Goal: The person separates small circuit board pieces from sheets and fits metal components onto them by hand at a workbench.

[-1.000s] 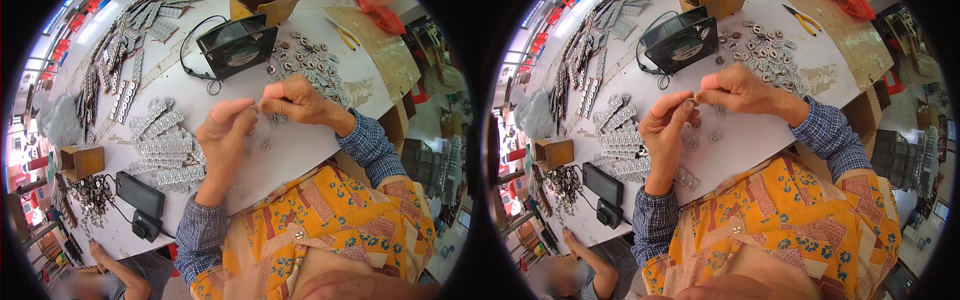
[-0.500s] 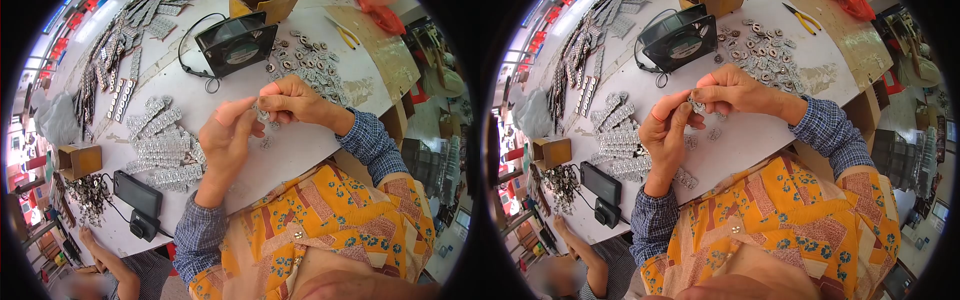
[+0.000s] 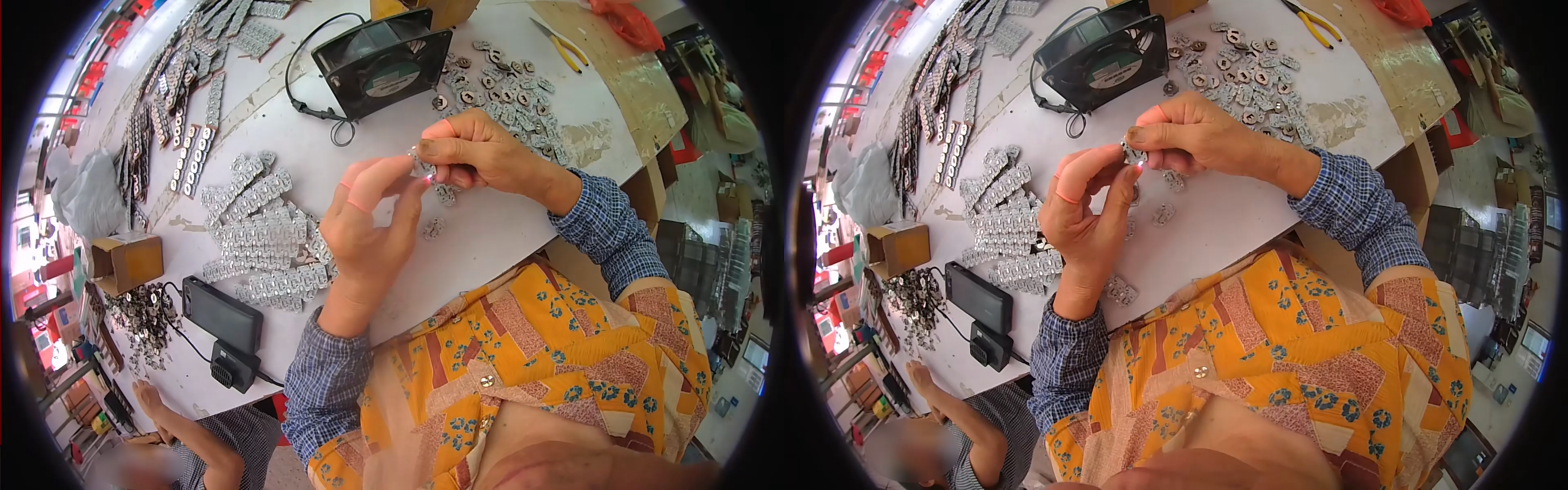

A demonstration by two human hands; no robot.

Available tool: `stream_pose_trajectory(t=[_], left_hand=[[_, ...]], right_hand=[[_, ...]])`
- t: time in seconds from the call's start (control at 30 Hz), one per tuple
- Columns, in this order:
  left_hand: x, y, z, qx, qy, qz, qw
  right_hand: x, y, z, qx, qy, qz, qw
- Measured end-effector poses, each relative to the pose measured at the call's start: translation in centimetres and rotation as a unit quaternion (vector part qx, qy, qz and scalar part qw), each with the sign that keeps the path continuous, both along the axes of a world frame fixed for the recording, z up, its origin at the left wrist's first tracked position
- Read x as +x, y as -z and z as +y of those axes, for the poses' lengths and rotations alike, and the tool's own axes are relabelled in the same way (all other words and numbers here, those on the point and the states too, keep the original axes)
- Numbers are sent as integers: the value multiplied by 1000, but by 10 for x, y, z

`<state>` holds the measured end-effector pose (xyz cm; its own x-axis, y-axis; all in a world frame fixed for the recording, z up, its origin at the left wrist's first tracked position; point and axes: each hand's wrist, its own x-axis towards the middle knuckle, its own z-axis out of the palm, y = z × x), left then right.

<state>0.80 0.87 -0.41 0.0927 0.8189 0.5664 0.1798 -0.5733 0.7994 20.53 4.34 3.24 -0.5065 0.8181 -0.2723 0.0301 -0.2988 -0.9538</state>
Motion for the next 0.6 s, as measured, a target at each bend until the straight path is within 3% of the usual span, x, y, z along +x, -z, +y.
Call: stream_pose_trajectory(t=[0.4,0.5,0.6], left_hand=[[-3,0,-1,-40,22,1,999],[-2,-1,3,-43,6,33,999],[-20,-16,15,-12,-13,87,996]], right_hand=[[1,3,1,20,5,-21,1000],[3,12,4,163,9,-71,984],[10,19,9,399,83,-269,873]])
